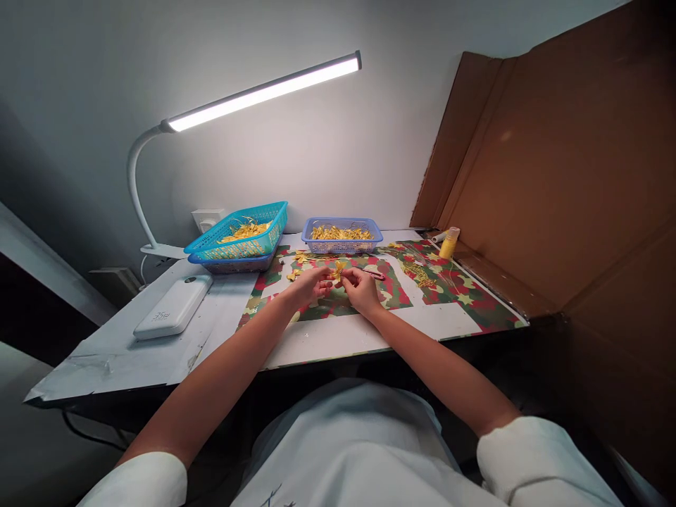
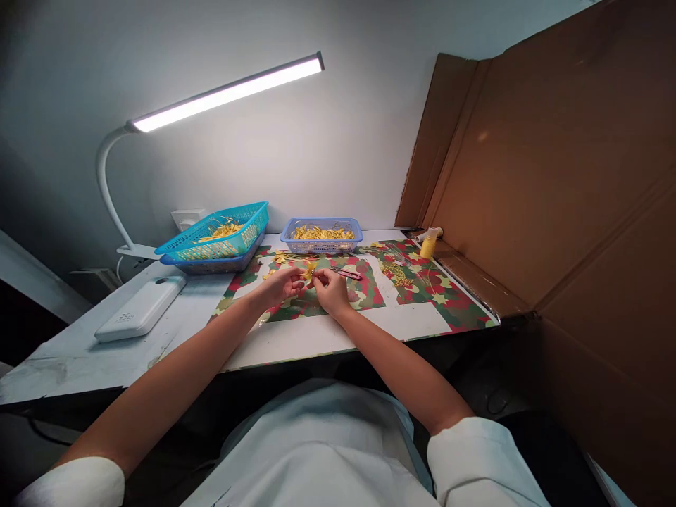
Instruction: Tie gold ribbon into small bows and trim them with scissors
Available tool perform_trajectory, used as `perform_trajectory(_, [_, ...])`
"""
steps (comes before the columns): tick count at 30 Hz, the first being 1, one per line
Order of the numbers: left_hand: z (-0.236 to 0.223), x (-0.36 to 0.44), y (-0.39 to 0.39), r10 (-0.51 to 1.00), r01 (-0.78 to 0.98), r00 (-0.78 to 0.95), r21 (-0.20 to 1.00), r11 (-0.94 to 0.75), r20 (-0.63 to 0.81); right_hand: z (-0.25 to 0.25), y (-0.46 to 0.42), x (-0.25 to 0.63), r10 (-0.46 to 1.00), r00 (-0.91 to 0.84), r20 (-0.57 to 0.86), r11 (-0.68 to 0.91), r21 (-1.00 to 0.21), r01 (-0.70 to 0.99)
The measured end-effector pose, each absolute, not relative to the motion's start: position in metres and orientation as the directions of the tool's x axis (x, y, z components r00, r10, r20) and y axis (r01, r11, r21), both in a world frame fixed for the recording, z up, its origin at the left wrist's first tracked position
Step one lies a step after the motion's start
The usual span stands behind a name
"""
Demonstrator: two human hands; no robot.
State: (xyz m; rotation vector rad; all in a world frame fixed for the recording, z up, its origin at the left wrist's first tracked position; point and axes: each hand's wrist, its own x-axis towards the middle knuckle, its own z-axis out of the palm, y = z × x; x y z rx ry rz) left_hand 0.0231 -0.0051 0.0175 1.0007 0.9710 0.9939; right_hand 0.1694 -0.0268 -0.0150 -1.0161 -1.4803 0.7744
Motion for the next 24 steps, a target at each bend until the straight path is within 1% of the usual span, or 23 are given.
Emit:
perform_trajectory(3, [0.0188,0.0232,-0.0079,0.985,-0.19,0.153,0.976,0.108,-0.079,-0.0154,-0.0265,0.1697,0.91,0.009,0.413,0.407,-0.899,0.161])
perform_trajectory(5, [0.0181,0.0233,-0.0093,0.996,-0.104,0.092,0.995,0.001,0.009,-0.0154,-0.0267,0.1698,0.91,0.011,0.415,0.407,-0.898,0.166])
perform_trajectory(8, [0.0161,0.0237,-0.0107,0.985,0.061,0.066,0.985,-0.164,0.16,-0.0148,-0.0273,0.17,0.905,0.016,0.424,0.414,-0.89,0.189])
perform_trajectory(10, [0.0153,0.0237,-0.0111,0.948,0.169,0.042,0.933,-0.318,0.316,-0.0143,-0.0277,0.17,0.903,0.021,0.429,0.416,-0.887,0.199])
perform_trajectory(12, [0.0149,0.0234,-0.0111,0.885,0.269,0.025,0.85,-0.454,0.465,-0.014,-0.0278,0.1701,0.901,0.024,0.433,0.42,-0.885,0.201])
perform_trajectory(14, [0.0145,0.0227,-0.0106,0.835,0.333,0.027,0.783,-0.526,0.549,-0.0142,-0.0275,0.1702,0.899,0.023,0.438,0.425,-0.883,0.201])
perform_trajectory(16, [0.0137,0.0219,-0.0097,0.818,0.357,0.038,0.757,-0.548,0.574,-0.0146,-0.0271,0.1703,0.9,0.021,0.435,0.423,-0.884,0.198])
perform_trajectory(24, [0.0123,0.0204,-0.0074,0.786,0.374,0.053,0.718,-0.587,0.616,-0.0144,-0.0274,0.1698,0.91,0.028,0.414,0.405,-0.9,0.162])
